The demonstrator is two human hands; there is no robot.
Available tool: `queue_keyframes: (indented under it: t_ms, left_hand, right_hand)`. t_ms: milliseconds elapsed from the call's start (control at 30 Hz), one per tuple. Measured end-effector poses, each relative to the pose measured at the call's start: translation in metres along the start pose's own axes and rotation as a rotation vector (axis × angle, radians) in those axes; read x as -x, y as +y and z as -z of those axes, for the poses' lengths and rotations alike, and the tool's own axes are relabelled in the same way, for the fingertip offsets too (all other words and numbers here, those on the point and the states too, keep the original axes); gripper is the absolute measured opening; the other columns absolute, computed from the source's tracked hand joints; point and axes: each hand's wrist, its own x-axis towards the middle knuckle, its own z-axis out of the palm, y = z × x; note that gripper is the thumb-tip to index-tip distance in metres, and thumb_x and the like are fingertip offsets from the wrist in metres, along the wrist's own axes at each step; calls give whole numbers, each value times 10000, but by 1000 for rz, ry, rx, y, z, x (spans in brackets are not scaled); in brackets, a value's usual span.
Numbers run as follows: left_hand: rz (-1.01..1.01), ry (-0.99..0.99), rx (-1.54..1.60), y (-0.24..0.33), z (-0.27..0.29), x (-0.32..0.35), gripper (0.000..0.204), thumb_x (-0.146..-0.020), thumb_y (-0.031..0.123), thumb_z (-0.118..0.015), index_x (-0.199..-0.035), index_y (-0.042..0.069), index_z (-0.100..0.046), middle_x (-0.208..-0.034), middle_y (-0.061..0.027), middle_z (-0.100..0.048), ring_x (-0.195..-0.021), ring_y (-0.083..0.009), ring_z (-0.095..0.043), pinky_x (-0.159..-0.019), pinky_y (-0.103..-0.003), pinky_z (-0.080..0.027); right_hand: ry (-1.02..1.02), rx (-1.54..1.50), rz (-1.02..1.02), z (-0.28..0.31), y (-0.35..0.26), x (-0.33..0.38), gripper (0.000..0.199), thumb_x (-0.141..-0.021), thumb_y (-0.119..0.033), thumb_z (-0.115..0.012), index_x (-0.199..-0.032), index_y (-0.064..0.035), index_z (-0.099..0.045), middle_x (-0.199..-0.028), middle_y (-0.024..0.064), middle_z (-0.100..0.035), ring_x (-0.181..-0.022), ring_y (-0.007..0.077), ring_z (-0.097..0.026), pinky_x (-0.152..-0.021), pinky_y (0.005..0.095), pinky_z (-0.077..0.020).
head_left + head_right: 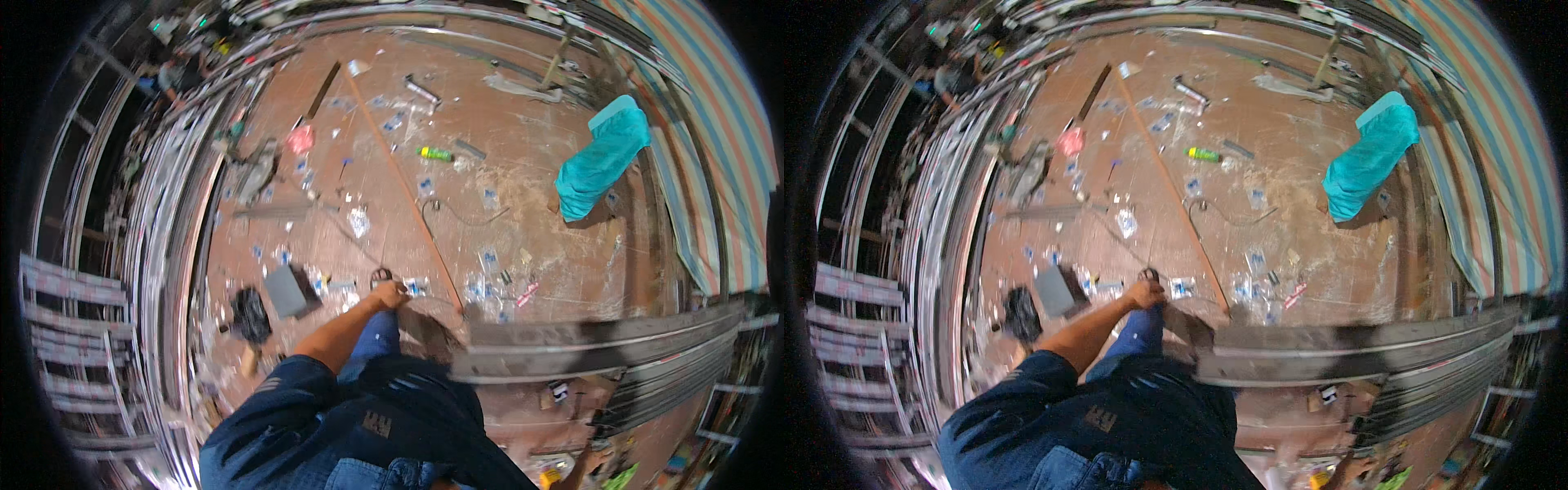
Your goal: The person picks up and stacks several long metal profiles on a workbench, then uses a red marker to mark one profile. They continue to lift, carry, and restack the profiles in different locations within the workshop.
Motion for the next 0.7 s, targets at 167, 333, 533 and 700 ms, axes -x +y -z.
queue_keyframes:
  t_ms: [167, 333, 533, 700]
  left_hand:
    - [-22, -285, -196, 12, 126, -61, 536, -909, 504, -730, -1156, 31, -785, -1189, -211, -764, -1092, -380, -739, -951, -448, -572]
    - [10, -200, -116, -7, 226, -64, 568, -927, 500, -737, -1240, 27, -747, -1158, -232, -772, -1095, -372, -744, -978, -425, -571]
    - [-10, -336, -51, -15, 267, -97, 581, -965, 464, -713, -1313, -1, -695, -1152, -230, -778, -1105, -330, -748, -998, -396, -557]
    - [-80, -406, -1, 4, 301, -121, 578, -996, 452, -720, -1367, 12, -669, -1158, -202, -780, -1055, -288, -755, -956, -389, -559]
  right_hand:
    - [-116, 55, -200, 16, -64, 199, 390, -883, -351, -736, -1069, -11, -773, -1027, 201, -778, -930, 403, -743, -832, 501, -574]
    - [-581, -129, -207, -14, -194, 340, 381, -891, -358, -724, -1058, -20, -778, -1013, 196, -779, -919, 398, -746, -820, 500, -577]
    - [-1040, -445, -140, -50, -347, 403, 372, -900, -366, -710, -1044, -31, -783, -995, 190, -779, -906, 392, -749, -806, 498, -580]
    - [-1167, -537, -222, -74, -420, 406, 367, -908, -373, -699, -1032, -40, -788, -980, 186, -779, -895, 387, -752, -795, 497, -583]
